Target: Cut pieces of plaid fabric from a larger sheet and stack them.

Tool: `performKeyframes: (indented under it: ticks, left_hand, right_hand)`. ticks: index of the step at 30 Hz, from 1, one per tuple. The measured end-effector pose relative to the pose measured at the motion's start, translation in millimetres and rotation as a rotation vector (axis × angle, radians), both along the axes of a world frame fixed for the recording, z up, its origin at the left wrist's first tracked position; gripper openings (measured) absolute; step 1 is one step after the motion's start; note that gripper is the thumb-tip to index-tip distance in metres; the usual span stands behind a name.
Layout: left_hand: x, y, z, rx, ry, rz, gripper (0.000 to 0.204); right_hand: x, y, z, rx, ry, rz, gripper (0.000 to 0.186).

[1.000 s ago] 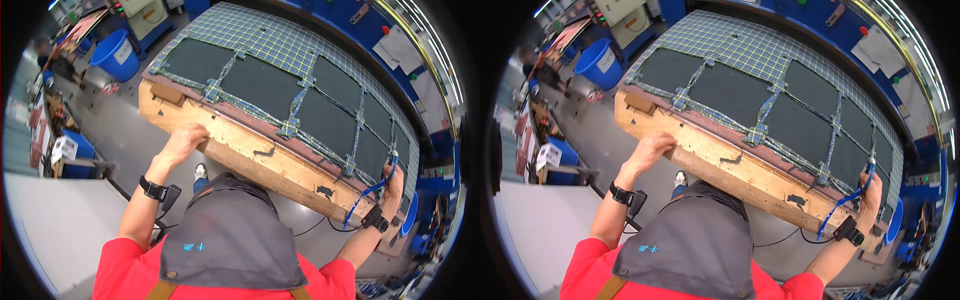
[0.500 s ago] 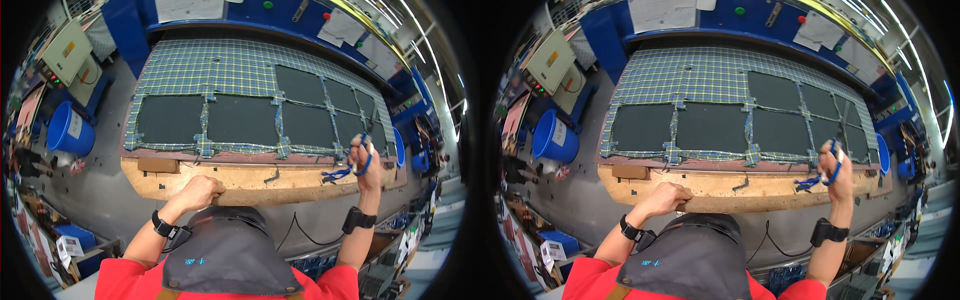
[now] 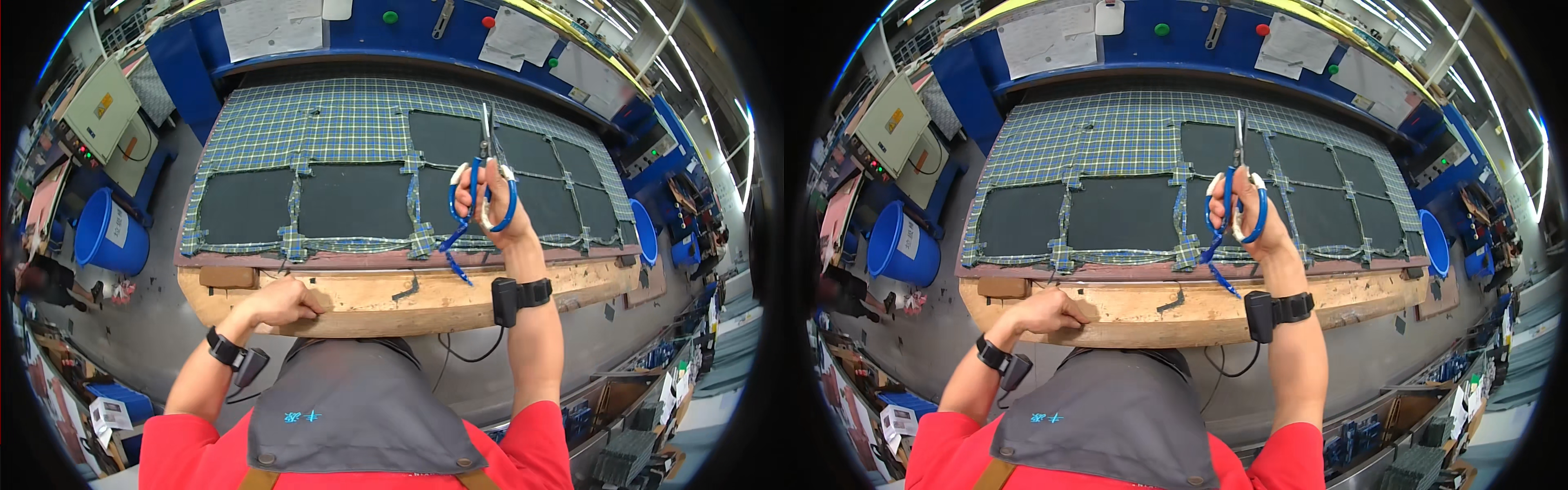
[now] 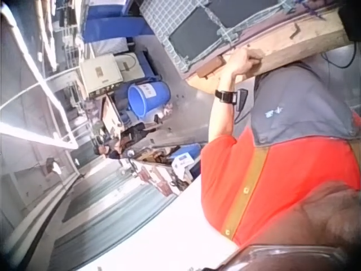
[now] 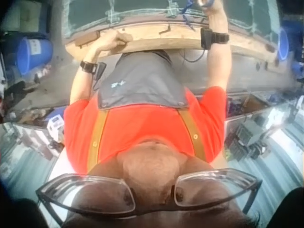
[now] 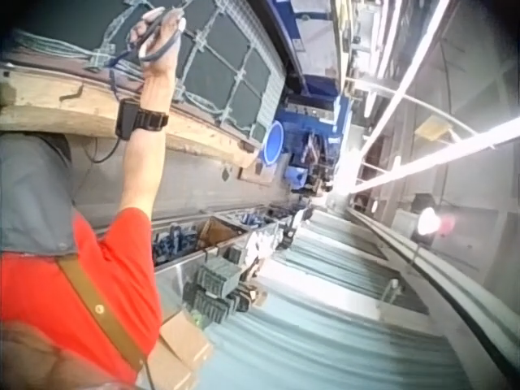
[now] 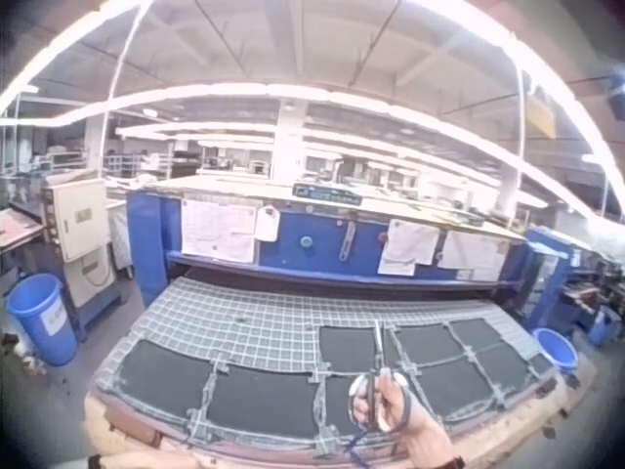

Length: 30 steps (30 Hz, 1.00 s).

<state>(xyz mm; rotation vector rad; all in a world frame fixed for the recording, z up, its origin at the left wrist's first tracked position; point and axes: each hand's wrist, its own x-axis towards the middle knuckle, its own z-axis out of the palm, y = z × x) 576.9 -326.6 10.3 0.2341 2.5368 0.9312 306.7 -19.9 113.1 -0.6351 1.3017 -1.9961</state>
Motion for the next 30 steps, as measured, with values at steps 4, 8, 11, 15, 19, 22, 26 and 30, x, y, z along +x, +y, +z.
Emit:
performKeyframes:
  ticks: [4,8,11,15,19,22,26,30]
  left_hand:
    - [-20,-3,45,0.005,-0.177,-0.059,0.025]
    - [-62,-8,124,-0.059,-0.195,0.191,0.019]
    - [-120,-36,133,-0.171,0.082,0.158,0.017]
    - [-196,-44,121,-0.11,0.16,0.29,0.017]
    - [-258,-45,60,-0.088,0.417,0.313,0.018]
    - [-286,-49,28,-0.165,0.603,0.305,0.016]
    - [-310,-45,-3,-0.085,0.682,0.225,0.017]
    - [-318,-35,-13,-0.01,0.741,0.135,0.019]
  right_hand:
    - [-19,-10,-21,0.101,0.036,-0.05,0.048]
    - [-26,-17,-35,0.165,0.056,-0.063,0.044]
    - [-33,-32,-40,0.489,0.208,-0.227,0.047]
    - [-53,-46,-55,0.188,-0.061,-0.087,0.05]
    - [-64,-54,-70,0.214,-0.11,-0.158,0.05]
    - [-67,-54,-55,1.057,0.297,-0.384,0.058]
    - [-54,-57,-55,1.599,0.671,-0.546,0.064]
    - [-56,-57,-66,1.703,0.689,-0.494,0.064]
